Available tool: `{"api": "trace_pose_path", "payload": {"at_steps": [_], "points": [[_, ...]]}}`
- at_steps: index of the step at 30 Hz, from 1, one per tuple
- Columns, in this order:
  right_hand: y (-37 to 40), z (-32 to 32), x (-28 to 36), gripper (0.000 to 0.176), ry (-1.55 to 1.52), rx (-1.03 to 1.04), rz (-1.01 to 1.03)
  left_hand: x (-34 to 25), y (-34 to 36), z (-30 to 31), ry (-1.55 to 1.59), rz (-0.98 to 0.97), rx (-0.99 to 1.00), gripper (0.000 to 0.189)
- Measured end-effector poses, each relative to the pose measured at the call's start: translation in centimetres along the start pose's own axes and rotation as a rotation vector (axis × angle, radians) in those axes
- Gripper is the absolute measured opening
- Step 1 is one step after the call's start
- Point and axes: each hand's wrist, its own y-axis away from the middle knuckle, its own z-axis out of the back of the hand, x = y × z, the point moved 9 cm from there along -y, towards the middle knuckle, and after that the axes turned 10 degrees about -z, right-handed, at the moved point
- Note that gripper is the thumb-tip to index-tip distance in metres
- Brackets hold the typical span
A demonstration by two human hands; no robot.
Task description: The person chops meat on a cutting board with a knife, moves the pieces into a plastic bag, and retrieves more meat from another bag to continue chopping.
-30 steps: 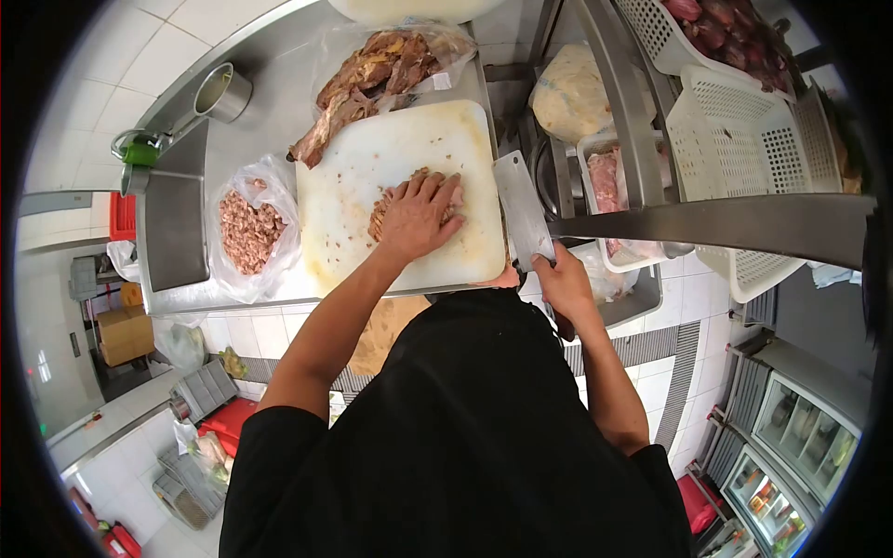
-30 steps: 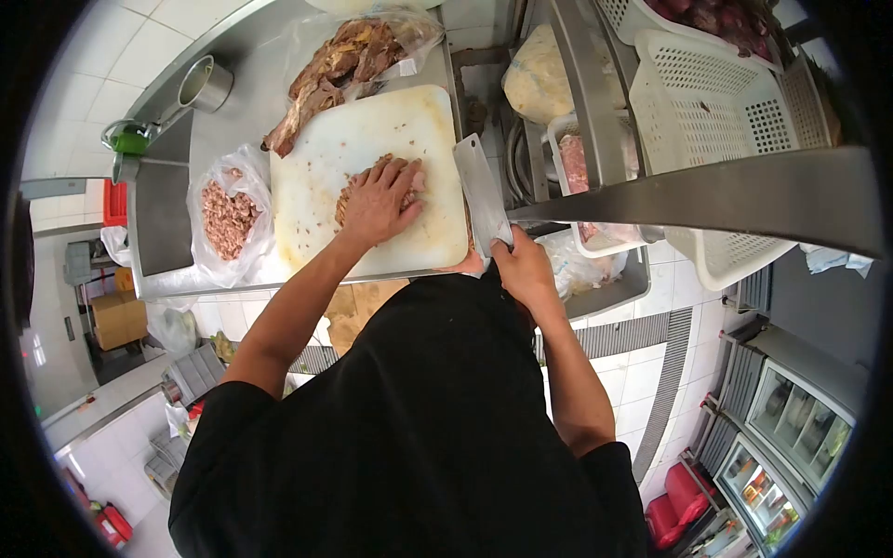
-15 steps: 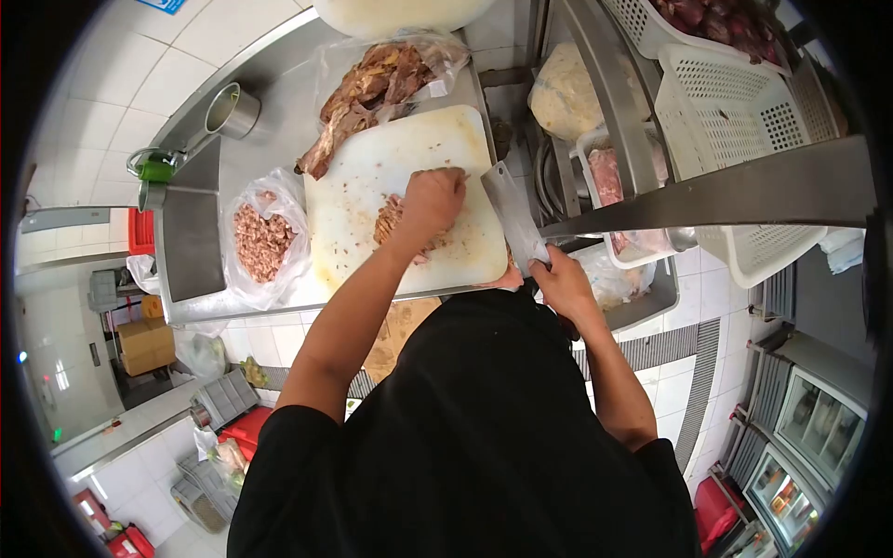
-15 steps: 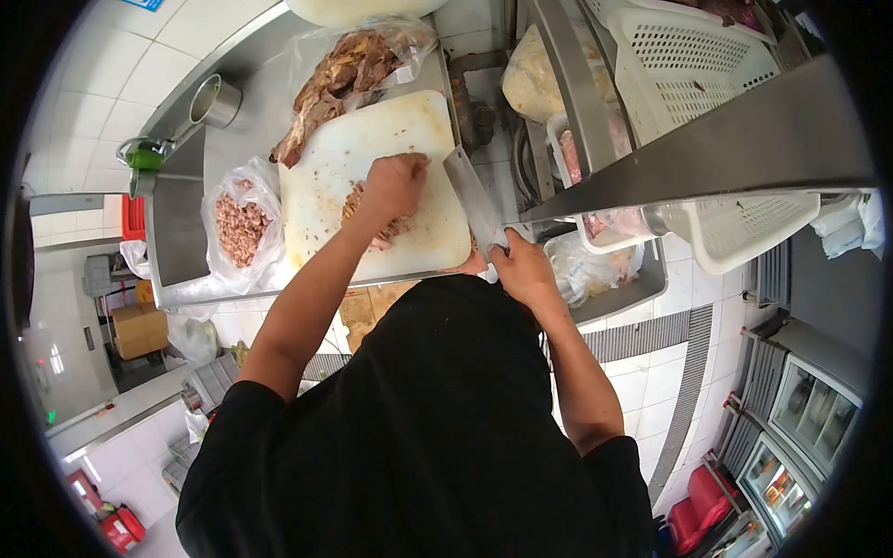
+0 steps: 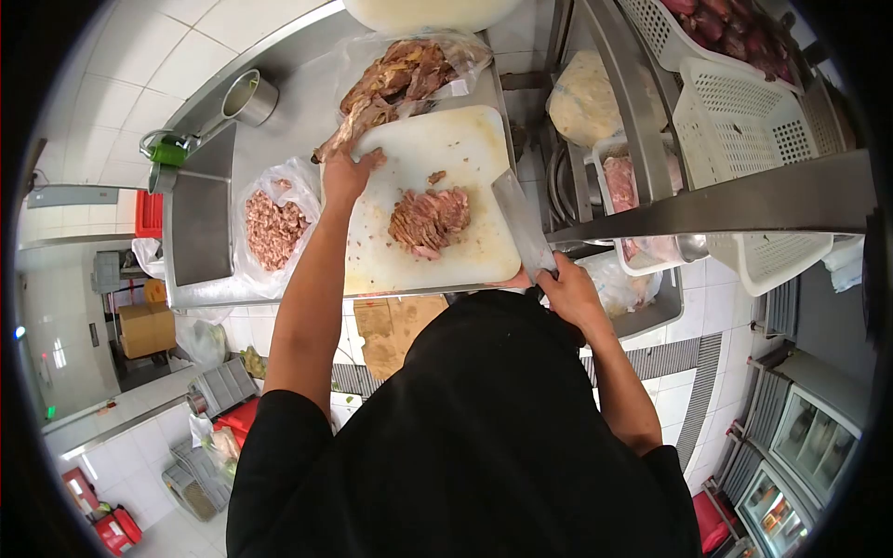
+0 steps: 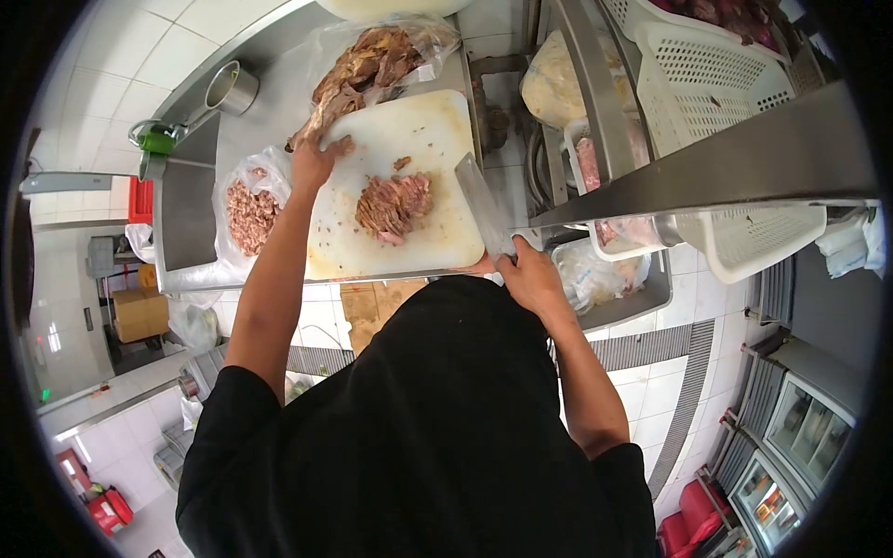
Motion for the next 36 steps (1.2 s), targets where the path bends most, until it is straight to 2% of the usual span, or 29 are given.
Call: {"api": "trace_pose_path", "payload": {"at_steps": [2,3,4,5,6,8,12,13,14,16,18,22,24,27,30,31,33,35,36], "points": [[0.1,0.4,0.9,0.034,0.074,-0.074,0.089,-2.5,1.2,2.0,0.072,-0.012,-0.028,0.041],[0.2,0.5,1.2,0.034,0.079,-0.071,0.088,-3.7,1.8,2.8,0.144,-0.035,-0.051,0.042],[0.3,0.4,1.1,0.034,0.045,-0.030,0.038,-4.8,2.9,1.7,0.323,-0.122,0.010,0.042],[0.3,0.1,0.9,0.034,0.011,0.013,-0.012,-6.8,4.9,1.4,0.263,-0.260,-0.008,0.044],[0.1,0.0,1.0,0.034,0.019,0.015,-0.008,-9.3,6.1,1.5,0.310,-0.328,0.036,0.049],[-0.2,-0.2,0.9,0.034,0.024,-0.003,0.017,-12.8,8.6,0.6,0.178,-0.472,0.058,0.065],[-0.2,0.1,1.8,0.032,0.063,-0.043,0.061,-14.7,10.5,-1.9,0.134,-0.367,0.075,0.068],[-0.1,0.0,1.9,0.035,0.090,0.014,-0.004,-14.8,10.4,-1.8,0.141,-0.357,0.073,0.068],[0.1,-0.1,2.0,0.039,0.116,0.070,-0.068,-15.1,10.3,-1.6,0.078,-0.385,0.081,0.067],[0.2,0.4,2.9,0.039,0.146,0.053,-0.056,-15.4,9.2,-1.1,0.019,-0.408,0.090,0.066],[0.4,0.5,3.1,0.039,0.176,0.037,-0.053,-17.1,8.9,-1.5,0.185,-0.603,0.146,0.060],[0.4,0.0,2.6,0.038,0.149,0.067,-0.097,-17.8,9.4,-2.8,0.122,-0.449,0.243,0.054],[0.2,0.1,2.6,0.038,0.145,0.056,-0.095,-17.3,10.2,-2.9,0.058,-0.257,0.224,0.051],[0.1,-0.3,2.2,0.039,0.140,0.062,-0.091,-17.4,11.1,-2.7,0.019,-0.170,0.206,0.053],[-0.2,0.1,2.2,0.033,0.166,-0.061,0.046,-17.8,10.6,-1.5,0.070,-0.234,0.120,0.055],[-0.2,0.0,2.1,0.033,0.152,-0.054,0.039,-17.3,10.5,-1.8,0.063,-0.235,0.117,0.055],[-0.6,-0.1,2.2,0.033,0.129,-0.051,0.034,-14.5,9.9,-1.4,0.171,-0.148,-0.114,0.058],[-0.2,-0.2,2.0,0.032,0.115,-0.041,0.033,-9.6,8.2,-2.1,0.074,-0.043,-0.101,0.059],[0.3,-0.1,2.5,0.041,0.117,0.033,-0.070,-7.7,7.0,-2.4,0.052,0.000,-0.041,0.058]]}}
